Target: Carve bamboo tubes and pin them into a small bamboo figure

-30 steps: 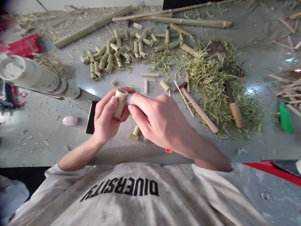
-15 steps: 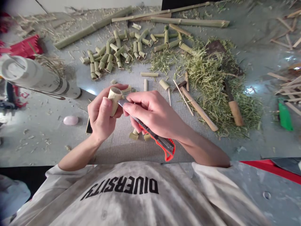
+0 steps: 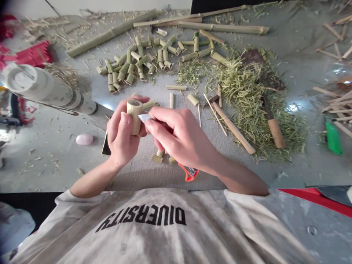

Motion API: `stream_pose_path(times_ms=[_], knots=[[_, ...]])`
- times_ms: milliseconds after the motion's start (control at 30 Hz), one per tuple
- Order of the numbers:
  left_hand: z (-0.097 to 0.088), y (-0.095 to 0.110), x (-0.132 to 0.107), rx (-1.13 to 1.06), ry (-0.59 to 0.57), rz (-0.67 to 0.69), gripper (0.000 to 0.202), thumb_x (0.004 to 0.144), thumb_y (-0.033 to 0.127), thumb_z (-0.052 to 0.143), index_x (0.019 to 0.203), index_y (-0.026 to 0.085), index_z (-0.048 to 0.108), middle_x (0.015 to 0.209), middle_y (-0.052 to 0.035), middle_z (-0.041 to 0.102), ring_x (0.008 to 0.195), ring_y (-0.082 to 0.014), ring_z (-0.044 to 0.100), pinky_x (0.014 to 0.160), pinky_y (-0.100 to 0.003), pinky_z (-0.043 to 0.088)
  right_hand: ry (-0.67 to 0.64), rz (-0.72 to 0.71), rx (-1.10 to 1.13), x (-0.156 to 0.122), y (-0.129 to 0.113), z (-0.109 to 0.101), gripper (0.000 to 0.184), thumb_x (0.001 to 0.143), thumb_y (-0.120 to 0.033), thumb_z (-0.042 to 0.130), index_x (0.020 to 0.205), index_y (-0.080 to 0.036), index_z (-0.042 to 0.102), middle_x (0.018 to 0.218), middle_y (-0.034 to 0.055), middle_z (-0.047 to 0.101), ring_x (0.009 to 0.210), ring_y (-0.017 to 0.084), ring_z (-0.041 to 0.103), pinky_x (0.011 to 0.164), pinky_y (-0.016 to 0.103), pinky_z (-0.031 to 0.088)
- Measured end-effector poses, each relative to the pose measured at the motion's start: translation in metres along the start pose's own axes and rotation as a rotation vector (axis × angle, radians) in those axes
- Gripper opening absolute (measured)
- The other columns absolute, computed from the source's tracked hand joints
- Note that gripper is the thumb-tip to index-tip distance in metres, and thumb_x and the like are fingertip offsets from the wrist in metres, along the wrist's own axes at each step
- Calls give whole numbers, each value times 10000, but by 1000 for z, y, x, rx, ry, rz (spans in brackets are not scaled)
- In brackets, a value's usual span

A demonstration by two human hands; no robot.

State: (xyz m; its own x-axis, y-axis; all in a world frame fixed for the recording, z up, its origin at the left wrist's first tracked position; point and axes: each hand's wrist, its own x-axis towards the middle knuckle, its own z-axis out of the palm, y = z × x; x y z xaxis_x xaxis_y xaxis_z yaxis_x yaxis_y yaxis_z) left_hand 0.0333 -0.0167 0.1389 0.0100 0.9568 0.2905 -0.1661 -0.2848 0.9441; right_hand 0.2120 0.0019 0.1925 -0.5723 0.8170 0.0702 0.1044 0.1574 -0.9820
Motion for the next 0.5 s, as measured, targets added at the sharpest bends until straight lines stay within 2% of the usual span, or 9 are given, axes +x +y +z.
stream_pose_path(times_ms=[100,200,400,500], knots=[[-2,0,-2,76,30,-11,426,1099,591,589,1273,241,757,704,5,481,561,-148,484,519,-300,390,98,-112,-356,-5,-1,3,391,1153,-331,529,778,-226,494,607,-50,553,527,93,432,565,289,318],[-3,2,-3,136,43,6,419,1109,556,588,1300,226,761,730,-9,516,589,-161,501,543,-322,407,161,-175,-546,-7,0,6,336,1138,-274,511,807,-223,485,617,-60,472,523,91,326,574,312,260],[-2,5,-1,96,-3,-9,405,1122,523,572,1316,222,761,705,4,476,570,-151,467,519,-314,388,126,-172,-506,-7,-4,1,344,1136,-237,514,792,-223,493,620,-56,513,538,95,383,598,315,284],[-1,6,0,94,-3,-30,407,1116,530,586,1283,210,774,712,5,477,565,-134,453,503,-302,388,141,-162,-572,-7,-4,-1,328,1120,-240,528,794,-226,491,604,-58,485,526,99,347,585,323,260]])
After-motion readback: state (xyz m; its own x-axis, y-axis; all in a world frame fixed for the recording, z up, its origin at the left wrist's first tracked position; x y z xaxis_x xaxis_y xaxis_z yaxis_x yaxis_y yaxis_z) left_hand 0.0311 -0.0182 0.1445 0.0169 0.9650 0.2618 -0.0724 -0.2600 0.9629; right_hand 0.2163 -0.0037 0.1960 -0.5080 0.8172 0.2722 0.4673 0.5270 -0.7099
